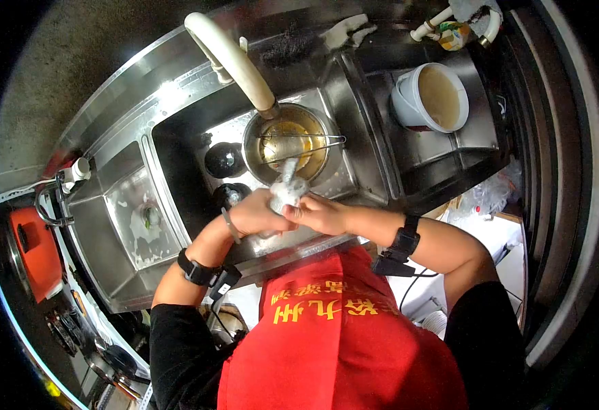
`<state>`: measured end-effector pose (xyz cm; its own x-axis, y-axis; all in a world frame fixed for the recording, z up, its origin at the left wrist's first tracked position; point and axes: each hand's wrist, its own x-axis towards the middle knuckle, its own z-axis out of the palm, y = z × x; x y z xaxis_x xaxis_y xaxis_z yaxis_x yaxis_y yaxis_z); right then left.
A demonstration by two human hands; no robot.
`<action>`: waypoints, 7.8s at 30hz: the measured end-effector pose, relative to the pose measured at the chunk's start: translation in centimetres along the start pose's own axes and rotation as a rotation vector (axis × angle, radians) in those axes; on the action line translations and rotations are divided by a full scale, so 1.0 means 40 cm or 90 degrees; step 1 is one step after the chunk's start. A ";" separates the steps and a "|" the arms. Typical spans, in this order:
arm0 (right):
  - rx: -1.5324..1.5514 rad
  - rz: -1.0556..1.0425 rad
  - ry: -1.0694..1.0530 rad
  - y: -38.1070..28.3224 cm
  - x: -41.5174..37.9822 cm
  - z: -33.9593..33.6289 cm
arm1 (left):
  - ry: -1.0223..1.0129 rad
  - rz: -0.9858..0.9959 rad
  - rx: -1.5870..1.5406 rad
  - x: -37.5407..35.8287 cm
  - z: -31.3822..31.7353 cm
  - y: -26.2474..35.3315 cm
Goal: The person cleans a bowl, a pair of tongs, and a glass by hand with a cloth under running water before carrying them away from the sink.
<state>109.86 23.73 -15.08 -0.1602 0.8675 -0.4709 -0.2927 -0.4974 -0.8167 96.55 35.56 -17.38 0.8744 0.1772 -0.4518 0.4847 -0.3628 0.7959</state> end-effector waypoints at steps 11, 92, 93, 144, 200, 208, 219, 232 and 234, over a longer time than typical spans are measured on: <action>-0.092 -0.099 0.349 0.074 0.110 -0.071 | 0.403 0.113 0.353 0.047 0.025 0.042; 0.385 -0.316 0.722 0.113 -0.148 -0.245 | 0.254 -0.427 -0.818 0.679 0.349 -0.321; 0.359 -0.321 0.733 0.140 -0.159 -0.240 | 0.265 -0.406 -0.797 0.641 0.295 -0.244; 0.274 -0.111 0.461 0.089 0.352 -0.217 | 0.067 -0.148 -1.168 -0.031 0.230 0.036; 0.098 -0.231 0.573 0.085 0.398 -0.403 | 0.157 -0.263 -0.976 -0.026 0.258 0.032; -0.417 -0.351 0.404 0.058 0.331 -0.246 | 0.382 -0.308 -0.636 -0.015 0.260 -0.025; -0.701 -0.473 0.024 0.200 0.209 -0.151 | 0.486 -0.282 -0.454 -0.012 0.294 -0.086; -0.944 -0.409 -0.058 0.300 0.195 -0.160 | 0.693 -0.106 -0.131 -0.017 0.220 -0.067; -0.920 -0.359 0.031 0.304 0.204 -0.196 | 0.717 -0.097 -0.151 -0.024 0.155 -0.027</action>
<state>112.39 24.68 -31.48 -0.3075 0.9515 0.0105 0.8289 0.2732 -0.4881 95.06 30.12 -20.31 0.2734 0.9614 -0.0297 0.4747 -0.1080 0.8735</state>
